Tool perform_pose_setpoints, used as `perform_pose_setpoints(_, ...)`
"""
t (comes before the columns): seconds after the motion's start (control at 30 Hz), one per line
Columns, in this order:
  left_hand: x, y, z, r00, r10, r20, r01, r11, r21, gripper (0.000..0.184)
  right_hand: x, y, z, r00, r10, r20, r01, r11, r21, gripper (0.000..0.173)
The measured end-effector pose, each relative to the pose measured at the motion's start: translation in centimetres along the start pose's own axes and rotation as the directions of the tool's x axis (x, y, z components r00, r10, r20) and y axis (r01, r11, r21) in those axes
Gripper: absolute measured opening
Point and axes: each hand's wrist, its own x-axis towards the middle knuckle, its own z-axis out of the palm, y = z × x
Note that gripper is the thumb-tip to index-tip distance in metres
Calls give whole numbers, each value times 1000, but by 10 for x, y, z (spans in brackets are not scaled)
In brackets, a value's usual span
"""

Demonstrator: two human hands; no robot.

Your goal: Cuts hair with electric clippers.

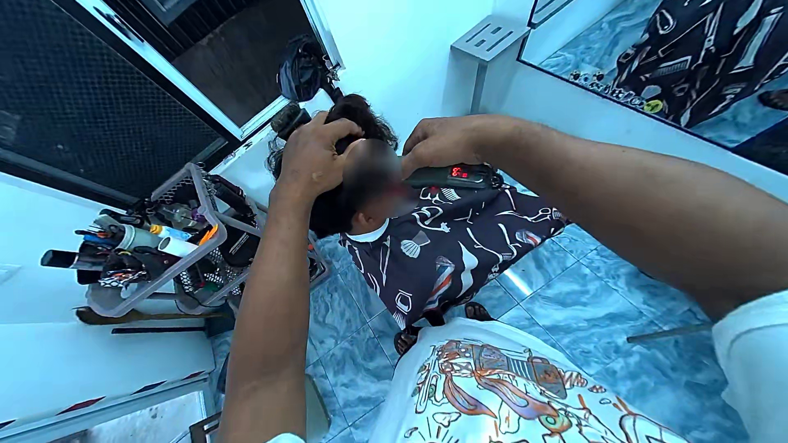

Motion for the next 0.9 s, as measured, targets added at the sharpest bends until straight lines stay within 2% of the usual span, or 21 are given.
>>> perform_pose_setpoints(0.1, 0, 2, 0, 1000, -1, 6, 1, 1000, 15, 39, 0, -1, 1, 999, 4, -32, -8, 995, -100, 37)
perform_pose_setpoints(0.23, -1, 2, 1, 1000, 9, -8, -9, 1000, 15, 39, -1, -1, -3, 999, -52, -9, 52, 998, -45, 36)
perform_pose_setpoints(0.33, -2, 2, 1, 1000, 9, -4, -9, 1000, 16, 39, -1, 0, 0, 999, -15, -34, 9, 988, -155, 36)
perform_pose_setpoints(0.5, -3, 5, 1, 1000, 0, -3, 0, 1000, 22, 38, -5, -1, -3, 998, -57, 8, 57, 998, -18, 36)
perform_pose_setpoints(0.63, -4, 6, 0, 1000, 2, 9, -2, 1000, 28, 39, -4, 0, 0, 1000, -15, -20, 12, 988, -152, 37)
perform_pose_setpoints(0.77, -3, 6, 1, 1000, 10, -4, -10, 999, 36, 39, -5, 3, -2, 997, -79, 17, 79, 997, 7, 36)
perform_pose_setpoints(0.9, -3, 7, 0, 1000, 13, 7, -14, 999, 30, 39, -3, 6, 3, 1000, -10, 1, 10, 994, -113, 37)
